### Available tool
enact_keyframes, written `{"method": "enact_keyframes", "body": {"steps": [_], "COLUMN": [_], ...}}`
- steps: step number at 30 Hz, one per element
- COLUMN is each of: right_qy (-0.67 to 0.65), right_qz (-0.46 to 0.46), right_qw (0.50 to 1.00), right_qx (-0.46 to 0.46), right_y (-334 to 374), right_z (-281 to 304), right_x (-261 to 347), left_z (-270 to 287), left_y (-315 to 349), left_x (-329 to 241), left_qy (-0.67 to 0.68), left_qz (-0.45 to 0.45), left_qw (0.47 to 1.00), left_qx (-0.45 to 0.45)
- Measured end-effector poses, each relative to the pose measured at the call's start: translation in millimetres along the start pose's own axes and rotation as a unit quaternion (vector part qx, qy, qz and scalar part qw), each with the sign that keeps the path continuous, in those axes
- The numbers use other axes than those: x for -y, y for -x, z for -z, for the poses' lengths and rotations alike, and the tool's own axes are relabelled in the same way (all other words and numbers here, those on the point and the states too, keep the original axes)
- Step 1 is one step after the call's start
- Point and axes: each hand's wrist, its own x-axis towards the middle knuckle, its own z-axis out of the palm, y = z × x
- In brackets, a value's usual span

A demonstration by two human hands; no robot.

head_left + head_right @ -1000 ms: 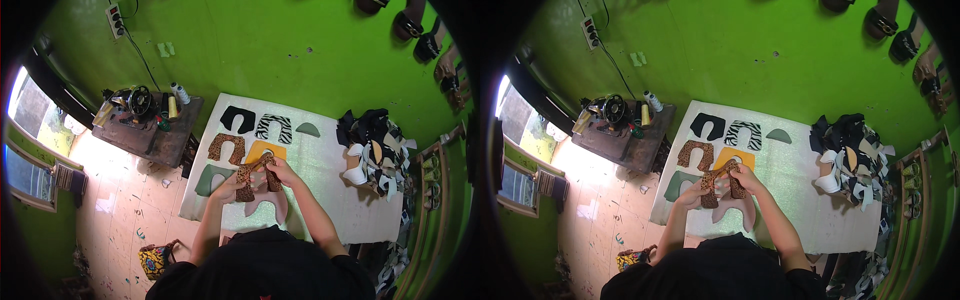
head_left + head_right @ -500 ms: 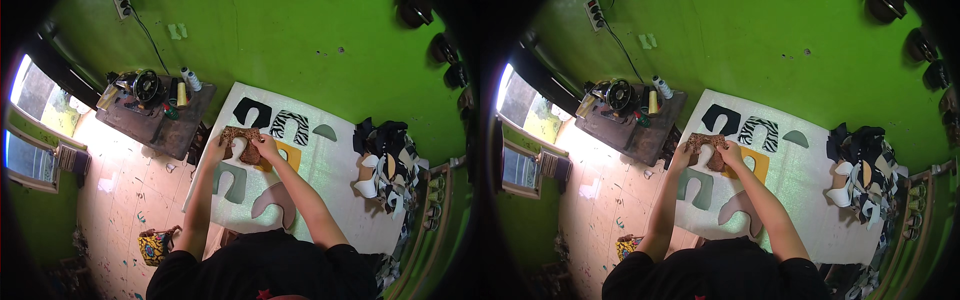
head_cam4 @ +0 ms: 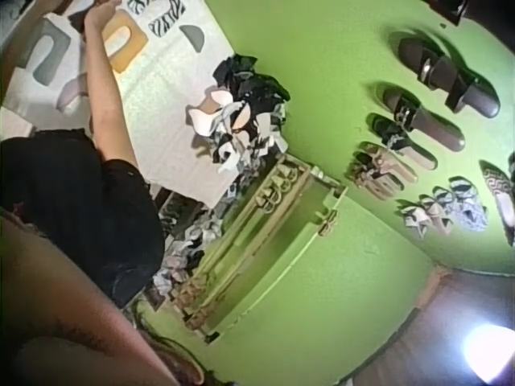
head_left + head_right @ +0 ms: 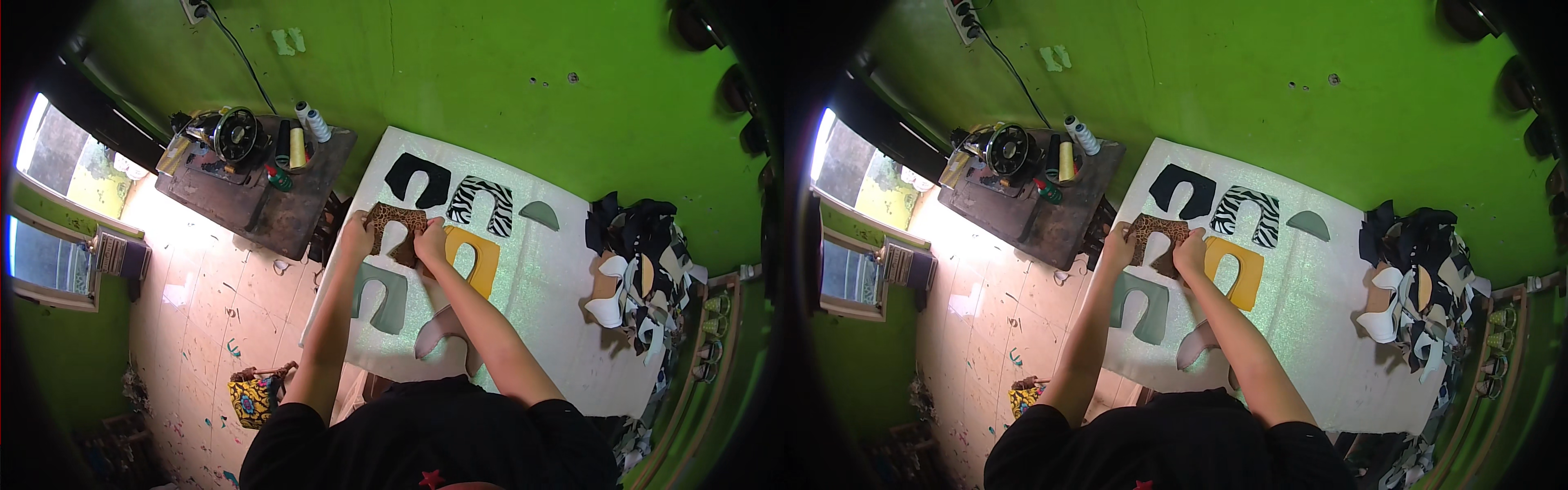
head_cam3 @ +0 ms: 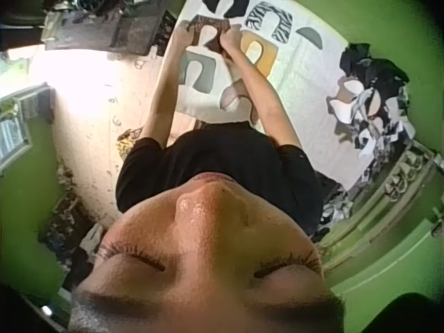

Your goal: Organizing and sorting cut shoe upper components on a work table.

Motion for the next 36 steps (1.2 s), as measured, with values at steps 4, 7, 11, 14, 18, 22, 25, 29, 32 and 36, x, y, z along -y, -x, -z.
{"method": "enact_keyframes", "body": {"steps": [4, 7, 11, 14, 18, 22, 25, 29, 32, 36], "right_qy": [0.035, 0.07, 0.139, 0.188, 0.243, 0.219, 0.279, 0.309, 0.29, 0.287], "right_qz": [0.02, 0.023, 0.039, 0.037, 0.051, 0.103, 0.151, 0.196, 0.234, 0.234], "right_qw": [0.999, 0.996, 0.984, 0.968, 0.95, 0.96, 0.943, 0.927, 0.926, 0.927], "right_qx": [0.006, 0.046, 0.109, 0.159, 0.188, 0.14, 0.1, 0.087, 0.067, 0.061], "right_y": [5, 12, 25, 28, 34, 27, 12, 0, -12, -19], "right_z": [3, 7, 12, 13, 21, 31, 33, 33, 31, 25], "right_x": [0, 4, 19, 22, 33, 39, 39, 34, 17, 10], "left_z": [3, 6, 9, 5, -3, -6, -11, -16, -22, -21], "left_y": [5, 12, 14, 15, 17, 7, -11, -29, -37, -42], "left_x": [-13, -26, -35, -30, -35, -44, -43, -38, -41, -38], "left_qy": [-0.065, -0.154, -0.245, -0.28, -0.292, -0.27, -0.255, -0.28, -0.302, -0.297], "left_qz": [-0.004, -0.006, 0.032, 0.014, 0.023, -0.127, -0.244, -0.282, -0.292, -0.281], "left_qw": [0.998, 0.988, 0.968, 0.959, 0.956, 0.954, 0.935, 0.911, 0.898, 0.9], "left_qx": [-0.003, -0.004, 0.05, 0.041, 0.015, -0.015, 0.03, 0.109, 0.127, 0.153]}}
